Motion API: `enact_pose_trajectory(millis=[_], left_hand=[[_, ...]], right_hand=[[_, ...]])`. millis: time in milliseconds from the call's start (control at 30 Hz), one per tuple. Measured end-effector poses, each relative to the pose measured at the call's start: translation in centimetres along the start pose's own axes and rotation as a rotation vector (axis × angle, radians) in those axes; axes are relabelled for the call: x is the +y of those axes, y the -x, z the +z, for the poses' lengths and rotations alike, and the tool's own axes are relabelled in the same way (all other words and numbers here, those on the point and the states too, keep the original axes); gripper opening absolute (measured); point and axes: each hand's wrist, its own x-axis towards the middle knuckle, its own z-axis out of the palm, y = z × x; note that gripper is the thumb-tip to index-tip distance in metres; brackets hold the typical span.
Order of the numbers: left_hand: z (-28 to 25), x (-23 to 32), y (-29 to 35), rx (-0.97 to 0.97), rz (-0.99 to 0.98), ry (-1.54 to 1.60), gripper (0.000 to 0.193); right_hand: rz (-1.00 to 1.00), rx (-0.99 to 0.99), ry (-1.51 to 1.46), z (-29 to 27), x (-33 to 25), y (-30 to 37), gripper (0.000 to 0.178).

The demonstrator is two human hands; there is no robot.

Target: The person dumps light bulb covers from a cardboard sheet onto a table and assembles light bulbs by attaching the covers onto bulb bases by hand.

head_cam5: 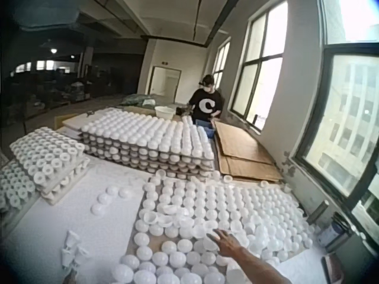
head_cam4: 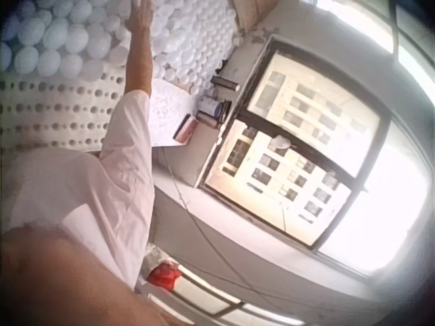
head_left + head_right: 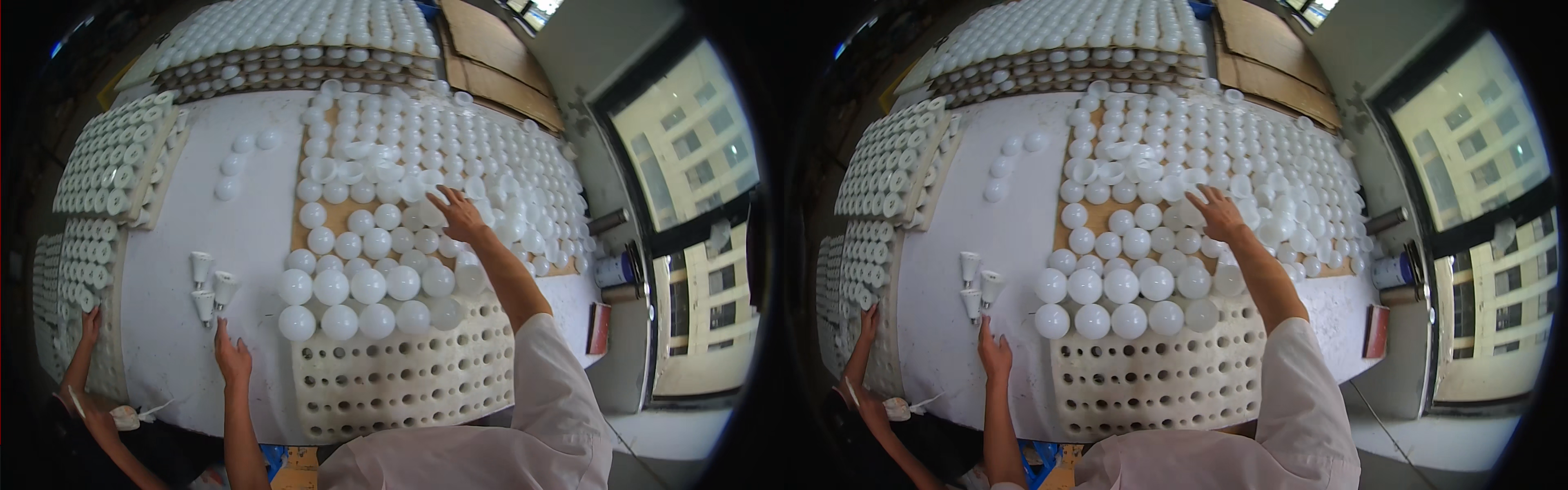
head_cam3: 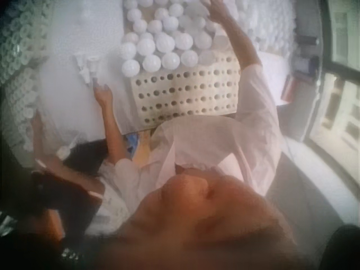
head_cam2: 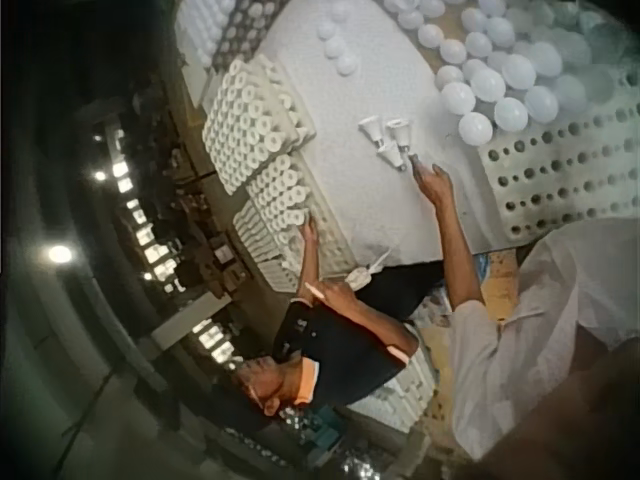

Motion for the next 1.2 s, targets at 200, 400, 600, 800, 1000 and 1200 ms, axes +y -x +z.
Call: enact_pose_trajectory(millis=[200,400,600,800,1000,1200], left_hand=[[2.9,0.1,-9.6,0.192,-0.072,-0.243,0.073],[3.8,-0.4,-14.8,0.198,-0.164,-0.477,0.068],[4.0,-1.8,-14.5,0.198,-0.060,-0.478,0.055],[1.8,2.8,-3.7,0.182,-0.170,0.506,0.045],[-1.2,13.3,13.4,-0.493,-0.175,1.658,0.066],[-2.5,20.8,22.8,-0.839,0.035,1.198,0.044]], right_hand=[[0.007,-0.086,-0.039,1.7,0.3,-4.4,0.082],[0.115,0.315,-0.437,1.3,-0.4,-3.4,0.084],[0.329,0.431,-0.811,-3.6,-2.8,3.6,0.075],[0.356,0.441,-1.173,-5.3,-5.3,15.2,0.079],[0.155,0.192,-1.916,-2.7,-12.1,24.3,0.085],[-0.008,0.029,-2.129,-3.6,-18.4,31.9,0.091]])
